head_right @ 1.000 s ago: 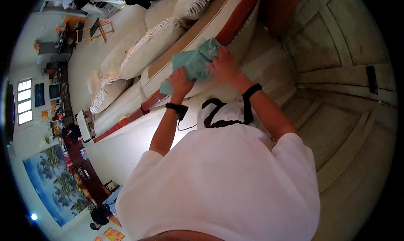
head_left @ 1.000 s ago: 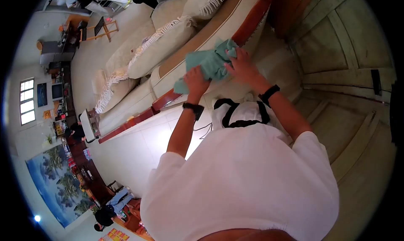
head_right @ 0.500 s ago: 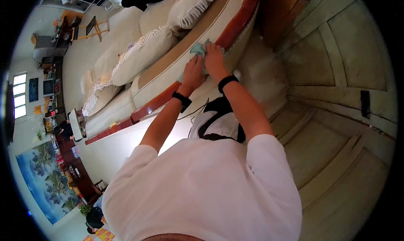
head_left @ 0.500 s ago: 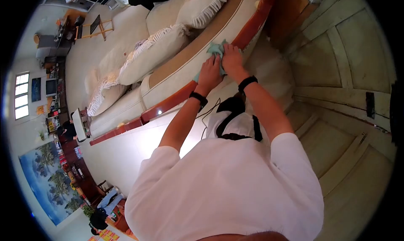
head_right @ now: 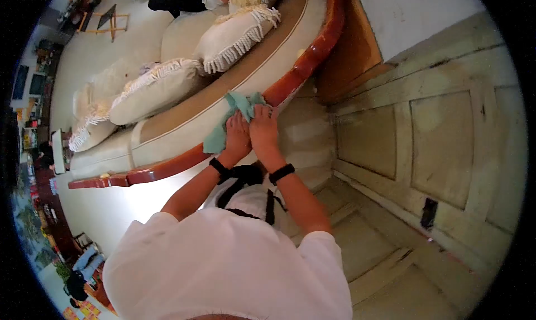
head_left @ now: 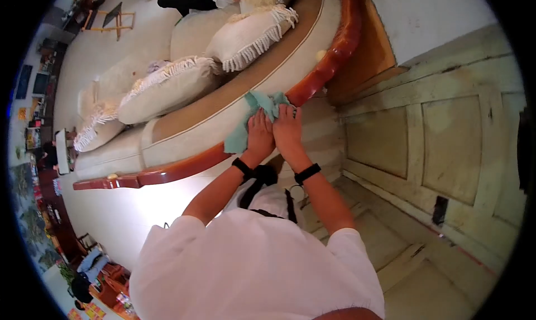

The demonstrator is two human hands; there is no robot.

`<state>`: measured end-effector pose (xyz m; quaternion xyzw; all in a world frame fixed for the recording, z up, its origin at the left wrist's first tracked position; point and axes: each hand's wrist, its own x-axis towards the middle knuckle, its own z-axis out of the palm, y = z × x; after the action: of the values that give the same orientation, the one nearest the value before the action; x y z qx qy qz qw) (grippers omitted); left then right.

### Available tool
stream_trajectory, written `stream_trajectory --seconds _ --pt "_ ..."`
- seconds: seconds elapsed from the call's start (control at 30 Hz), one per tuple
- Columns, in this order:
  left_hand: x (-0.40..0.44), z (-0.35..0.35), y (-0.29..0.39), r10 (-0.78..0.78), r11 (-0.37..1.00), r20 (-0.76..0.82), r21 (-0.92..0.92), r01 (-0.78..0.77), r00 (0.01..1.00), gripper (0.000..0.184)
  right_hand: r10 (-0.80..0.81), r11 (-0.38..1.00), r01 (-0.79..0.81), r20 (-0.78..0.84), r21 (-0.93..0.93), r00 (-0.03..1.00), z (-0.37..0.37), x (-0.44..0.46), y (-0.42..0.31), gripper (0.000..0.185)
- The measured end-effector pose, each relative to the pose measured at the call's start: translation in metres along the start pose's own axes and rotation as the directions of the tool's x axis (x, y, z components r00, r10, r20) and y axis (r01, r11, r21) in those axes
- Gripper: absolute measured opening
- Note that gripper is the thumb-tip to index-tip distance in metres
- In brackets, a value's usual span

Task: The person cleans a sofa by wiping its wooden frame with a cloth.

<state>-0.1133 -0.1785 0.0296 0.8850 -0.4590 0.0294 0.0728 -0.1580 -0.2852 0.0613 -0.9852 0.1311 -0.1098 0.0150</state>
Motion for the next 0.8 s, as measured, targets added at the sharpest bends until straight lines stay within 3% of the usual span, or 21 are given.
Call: stream_trajectory --seconds 0.07,0.13,0.23,0.27,0.3,0.33,0.37,0.43,0.47,0.53,0.6,0.67,0.7,0.73,0.77,0.8 --pt "0.007 0.000 0.010 -0.154 0.974 0.048 -0.163 0.159 0.987 0.069 -0.016 0.999 0.017 0.027 -0.037 1.000 0.000 0.010 0.005 0.019" --pt "0.008 0.010 0.009 -0.189 0.970 0.012 -0.153 0.188 0.982 0.071 -0.065 0.994 0.069 0.043 -0.090 0.997 -0.010 0.023 0.005 0.020" --pt "0.009 0.005 0.005 -0.206 0.939 0.195 -0.238 0.250 0.959 0.071 -0.130 0.977 0.160 0.199 -0.139 0.971 -0.022 0.029 0.010 0.025" --pt "0.006 -0.001 0.006 -0.168 0.950 0.162 -0.236 0.204 0.972 0.071 -0.166 0.967 0.201 0.210 -0.154 0.963 -0.012 0.021 0.014 0.025" --pt "0.007 -0.021 0.004 -0.117 0.963 0.119 -0.227 0.142 0.986 0.070 -0.178 0.983 0.183 0.128 -0.030 0.976 0.008 0.012 0.017 0.027" --pt "0.009 -0.050 0.004 -0.080 0.976 0.194 -0.183 0.116 0.978 0.067 -0.158 0.985 0.155 0.037 0.083 0.987 0.017 0.011 0.027 0.030" --pt "0.017 -0.080 0.005 -0.049 0.985 0.262 -0.146 0.090 0.964 0.063 -0.172 0.985 0.171 0.029 0.037 0.985 0.011 0.015 0.042 0.030" --pt "0.040 -0.134 -0.001 -0.088 0.914 0.539 -0.291 0.283 0.838 0.054 -0.371 0.858 0.344 -0.003 0.382 0.929 -0.011 0.016 0.064 0.041" --pt "0.051 -0.153 -0.005 -0.124 0.902 0.508 -0.300 0.310 0.852 0.054 -0.416 0.844 0.393 -0.016 0.364 0.909 -0.017 0.020 0.077 0.041" --pt "0.065 -0.194 -0.003 -0.085 0.857 0.268 -0.472 0.208 0.960 0.045 -0.285 0.826 0.319 -0.145 0.465 0.948 -0.028 0.025 0.113 0.053" --pt "0.091 -0.269 0.006 -0.083 0.760 -0.120 -0.650 -0.016 0.989 0.045 -0.125 0.882 0.167 -0.123 0.441 0.984 -0.057 0.042 0.155 0.058" --pt "0.082 -0.319 0.023 -0.184 0.675 -0.556 -0.671 -0.306 0.811 0.047 0.127 0.794 0.080 -0.294 0.603 0.947 -0.076 0.068 0.185 0.052" --pt "0.083 -0.336 0.042 -0.333 0.664 -0.742 -0.623 -0.414 0.582 0.047 0.217 0.782 0.044 -0.337 0.622 0.916 -0.088 0.085 0.190 0.042" --pt "0.084 -0.349 0.054 -0.450 0.680 -0.846 -0.531 -0.506 0.284 0.048 0.303 0.768 0.013 -0.381 0.640 0.874 -0.097 0.102 0.194 0.034" --pt "0.074 -0.354 0.049 -0.431 0.745 -0.883 -0.464 -0.479 0.185 0.046 0.267 0.767 0.045 -0.382 0.640 0.885 -0.091 0.114 0.210 0.034" --pt "0.063 -0.358 0.042 -0.399 0.807 -0.913 -0.394 -0.440 0.084 0.045 0.228 0.773 0.002 -0.281 0.634 0.932 -0.076 0.125 0.232 0.033"
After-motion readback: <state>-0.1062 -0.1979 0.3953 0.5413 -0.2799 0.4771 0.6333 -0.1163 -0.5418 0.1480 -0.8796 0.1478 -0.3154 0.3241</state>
